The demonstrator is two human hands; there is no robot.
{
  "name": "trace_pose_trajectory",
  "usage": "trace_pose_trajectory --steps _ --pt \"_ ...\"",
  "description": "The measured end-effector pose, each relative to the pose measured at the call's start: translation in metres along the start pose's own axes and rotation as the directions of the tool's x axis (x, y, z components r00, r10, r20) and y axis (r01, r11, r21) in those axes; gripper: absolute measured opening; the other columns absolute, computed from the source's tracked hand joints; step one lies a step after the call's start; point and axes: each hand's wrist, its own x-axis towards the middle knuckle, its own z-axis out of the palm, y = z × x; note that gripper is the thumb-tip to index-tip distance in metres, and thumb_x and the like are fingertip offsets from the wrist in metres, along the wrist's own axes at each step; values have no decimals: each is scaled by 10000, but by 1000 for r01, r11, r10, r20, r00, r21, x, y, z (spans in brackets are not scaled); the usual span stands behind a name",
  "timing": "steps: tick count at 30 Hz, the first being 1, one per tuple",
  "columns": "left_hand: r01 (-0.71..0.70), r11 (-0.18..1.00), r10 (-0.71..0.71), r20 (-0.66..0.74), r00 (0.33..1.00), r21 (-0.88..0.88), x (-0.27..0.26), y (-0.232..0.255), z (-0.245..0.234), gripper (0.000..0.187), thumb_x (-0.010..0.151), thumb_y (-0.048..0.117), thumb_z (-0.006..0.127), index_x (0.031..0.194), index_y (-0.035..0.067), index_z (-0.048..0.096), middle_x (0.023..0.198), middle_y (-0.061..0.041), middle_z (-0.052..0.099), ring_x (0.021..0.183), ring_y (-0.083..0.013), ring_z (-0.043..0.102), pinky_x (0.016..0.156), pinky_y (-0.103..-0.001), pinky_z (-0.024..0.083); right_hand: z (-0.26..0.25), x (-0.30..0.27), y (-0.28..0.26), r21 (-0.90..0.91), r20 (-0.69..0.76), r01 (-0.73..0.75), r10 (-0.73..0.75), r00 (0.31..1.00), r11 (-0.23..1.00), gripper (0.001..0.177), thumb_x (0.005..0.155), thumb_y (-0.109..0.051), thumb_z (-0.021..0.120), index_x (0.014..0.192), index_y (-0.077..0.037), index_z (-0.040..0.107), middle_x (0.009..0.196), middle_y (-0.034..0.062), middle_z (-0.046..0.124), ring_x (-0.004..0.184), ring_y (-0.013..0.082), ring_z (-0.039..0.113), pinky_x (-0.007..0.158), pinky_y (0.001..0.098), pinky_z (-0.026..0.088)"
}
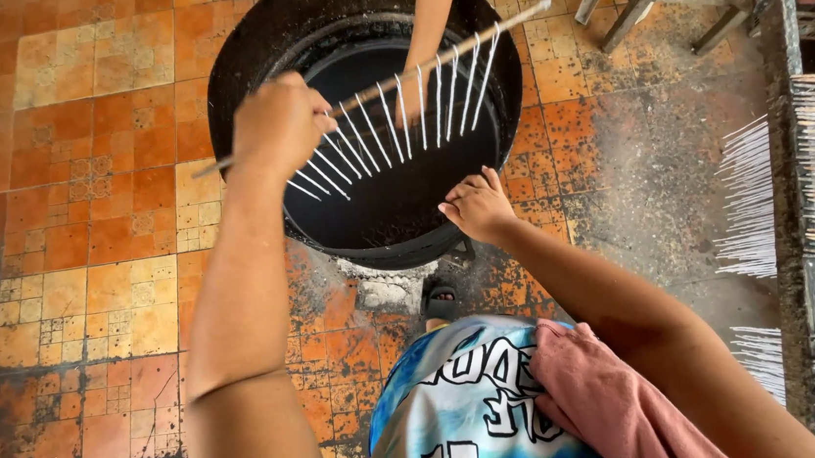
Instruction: Dipping racks of cotton wicks into a vat of molten wax to coat them for candle making.
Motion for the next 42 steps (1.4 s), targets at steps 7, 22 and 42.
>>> trace_pose_trajectory --steps 7,22,42 --pt "39 999 -39 73 997 0 46 -44 150 171 893 263 770 1055 228 807 1118 -53 707 1091 -354 703 941 -495 574 46 13 25 -127 -305 110 -144 941 986 511 1048 -499 460 931 -138 803 1085 -44 716 1255 193 521 1205 519 150" --pt "160 987 -157 266 951 10 181 -110 364 159 925 238 754 1059 167 802 1231 -103 623 1064 -405 712 924 -552 579 45 7 24 -140 -408 166 -210 889 976 387 1002 -461 538 855 -197 780 1066 -76 681 1230 178 494 1141 522 195" --pt "265 950 -198 339 920 -164 204 -136 407 177 896 242 767 1053 163 786 1168 -81 662 1155 -341 683 983 -469 571 30 -1 7 -49 -407 165 -171 897 985 396 1043 -424 490 878 -224 791 1131 -65 673 1288 206 465 1155 533 169"
